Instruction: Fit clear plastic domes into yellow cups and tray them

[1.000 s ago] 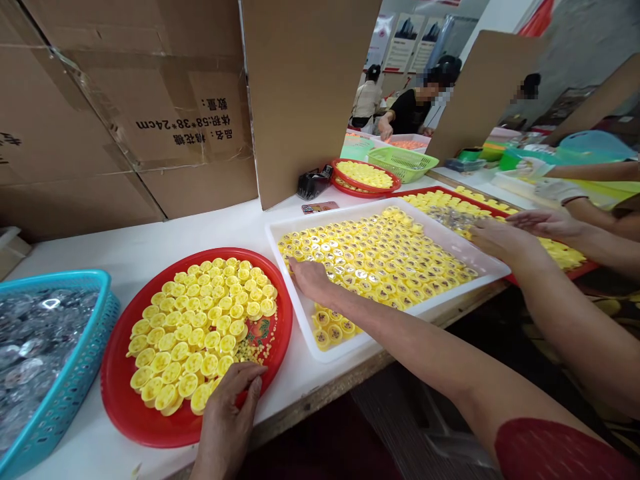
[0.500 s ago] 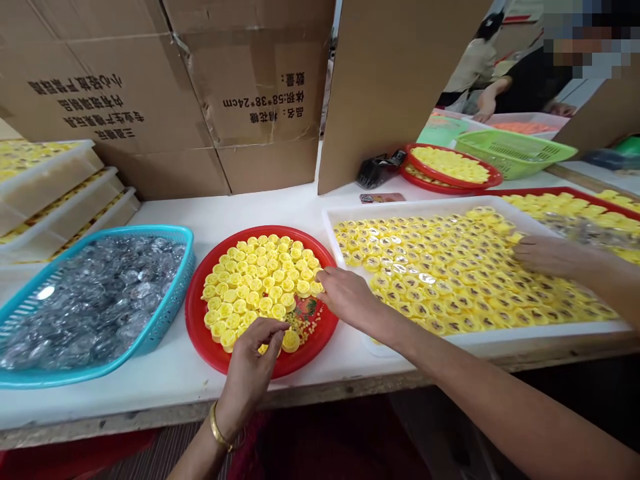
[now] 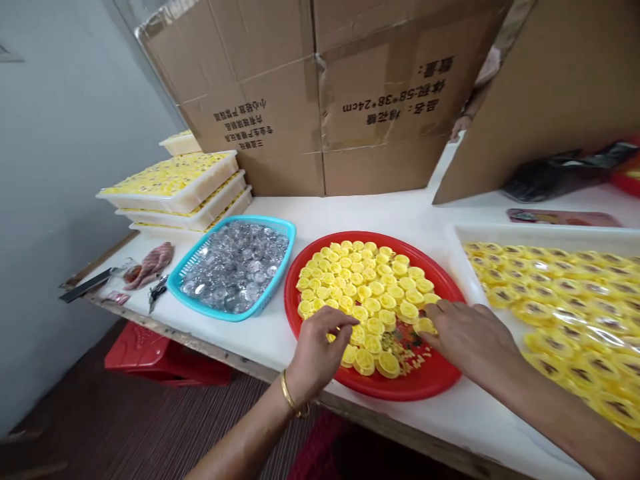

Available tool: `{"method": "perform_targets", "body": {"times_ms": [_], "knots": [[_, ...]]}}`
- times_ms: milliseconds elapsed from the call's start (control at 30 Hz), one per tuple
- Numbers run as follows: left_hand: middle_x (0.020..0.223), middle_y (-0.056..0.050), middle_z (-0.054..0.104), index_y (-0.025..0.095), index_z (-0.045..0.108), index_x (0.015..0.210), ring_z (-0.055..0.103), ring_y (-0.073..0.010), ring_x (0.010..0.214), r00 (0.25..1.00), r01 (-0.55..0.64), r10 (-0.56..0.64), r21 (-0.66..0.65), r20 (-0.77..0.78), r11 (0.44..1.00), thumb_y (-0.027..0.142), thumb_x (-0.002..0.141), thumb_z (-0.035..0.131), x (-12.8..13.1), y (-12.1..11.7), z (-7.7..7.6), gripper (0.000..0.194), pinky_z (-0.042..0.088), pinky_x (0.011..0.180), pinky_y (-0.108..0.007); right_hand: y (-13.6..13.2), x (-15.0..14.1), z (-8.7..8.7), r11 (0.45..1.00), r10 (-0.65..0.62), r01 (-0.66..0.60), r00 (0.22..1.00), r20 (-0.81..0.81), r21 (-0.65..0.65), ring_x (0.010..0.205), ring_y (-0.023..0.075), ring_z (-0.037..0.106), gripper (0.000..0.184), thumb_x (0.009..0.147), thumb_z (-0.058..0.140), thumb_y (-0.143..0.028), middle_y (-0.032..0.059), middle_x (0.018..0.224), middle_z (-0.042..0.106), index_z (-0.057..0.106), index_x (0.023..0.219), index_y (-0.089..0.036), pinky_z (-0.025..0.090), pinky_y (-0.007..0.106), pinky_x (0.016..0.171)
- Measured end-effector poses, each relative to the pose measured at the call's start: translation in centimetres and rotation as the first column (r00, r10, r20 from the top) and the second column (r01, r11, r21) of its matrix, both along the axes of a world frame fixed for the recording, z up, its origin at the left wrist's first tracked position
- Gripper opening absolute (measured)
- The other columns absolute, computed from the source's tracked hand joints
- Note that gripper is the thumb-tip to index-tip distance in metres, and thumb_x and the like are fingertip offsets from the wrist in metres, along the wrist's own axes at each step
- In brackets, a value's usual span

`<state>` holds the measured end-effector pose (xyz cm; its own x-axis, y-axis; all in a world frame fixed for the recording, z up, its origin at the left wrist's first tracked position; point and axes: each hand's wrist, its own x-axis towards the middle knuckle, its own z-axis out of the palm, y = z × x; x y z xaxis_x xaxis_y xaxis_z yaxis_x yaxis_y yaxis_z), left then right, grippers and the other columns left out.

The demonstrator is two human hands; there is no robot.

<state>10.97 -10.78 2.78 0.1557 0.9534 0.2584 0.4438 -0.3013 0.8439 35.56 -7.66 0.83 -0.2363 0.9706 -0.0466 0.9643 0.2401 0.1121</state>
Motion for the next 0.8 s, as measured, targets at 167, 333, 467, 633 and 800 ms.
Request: {"method": "perform_targets", "body": {"times_ms": [167, 333, 467, 633, 800], "knots": [[0.102, -0.006, 0.070, 0.019, 0.070, 0.103, 0.064, -0.0137, 0.088, 0.796, -0.255, 0.305, 0.166, -0.523, 0.952, 0.017, 0.087, 0.047, -7.9, 6.0, 2.0, 0.028, 0.049, 0.077, -0.022, -0.7, -0.1, -0.9, 0.997, 0.027, -0.030, 0.999, -0.037, -0.071, 0.090, 0.0270, 0.066, 0.030, 0.077, 0.065, -0.024, 0.0097, 0.096, 0.070, 0.064, 0.106, -0.017, 0.043, 0.037, 0.073], [0.090, -0.012, 0.073, 0.017, 0.074, 0.094, 0.067, -0.0265, 0.083, 0.548, -0.312, 0.154, -0.030, -0.822, 0.950, 0.026, 0.076, 0.060, -14.6, 10.7, 1.2, 0.025, 0.048, 0.074, -0.031, -1.4, -1.4, -0.2, 0.991, -0.005, -0.002, 0.999, -0.050, -0.133, 0.095, 0.0244, 0.064, 0.020, 0.083, 0.053, -0.018, 0.0104, 0.098, 0.070, 0.065, 0.099, -0.016, 0.041, 0.034, 0.077], [0.090, -0.016, 0.073, 0.017, 0.075, 0.095, 0.066, -0.0321, 0.085, 0.488, -0.307, 0.052, -0.115, -0.871, 0.945, 0.034, 0.077, 0.056, -16.0, 11.7, -0.4, 0.031, 0.046, 0.074, -0.035, -1.7, -1.3, 0.8, 0.992, -0.034, 0.019, 0.992, -0.121, -0.122, 0.098, 0.0251, 0.062, 0.022, 0.082, 0.055, -0.021, 0.0122, 0.102, 0.067, 0.062, 0.100, -0.013, 0.041, 0.032, 0.078], [0.107, -0.017, 0.070, 0.017, 0.071, 0.107, 0.064, -0.0332, 0.090, 0.447, -0.378, 0.051, -0.137, -0.893, 0.915, 0.043, 0.086, 0.038, -16.7, 11.4, -0.6, 0.047, 0.045, 0.072, -0.035, -2.7, -1.0, 1.5, 0.971, -0.198, 0.137, 0.921, -0.334, -0.198, 0.083, 0.0210, 0.065, 0.023, 0.080, 0.058, -0.024, 0.0084, 0.095, 0.069, 0.058, 0.101, -0.014, 0.042, 0.027, 0.066], [0.104, -0.012, 0.071, 0.021, 0.068, 0.112, 0.063, -0.0303, 0.092, 0.451, -0.444, 0.192, -0.033, -0.872, 0.895, 0.051, 0.084, 0.041, -17.0, 10.6, -0.6, 0.050, 0.043, 0.070, -0.031, -4.0, -1.6, 0.5, 0.983, -0.180, 0.139, 0.866, -0.466, -0.122, 0.087, 0.0196, 0.065, 0.025, 0.080, 0.058, -0.022, 0.0085, 0.102, 0.068, 0.058, 0.105, -0.016, 0.045, 0.026, 0.072]]}}
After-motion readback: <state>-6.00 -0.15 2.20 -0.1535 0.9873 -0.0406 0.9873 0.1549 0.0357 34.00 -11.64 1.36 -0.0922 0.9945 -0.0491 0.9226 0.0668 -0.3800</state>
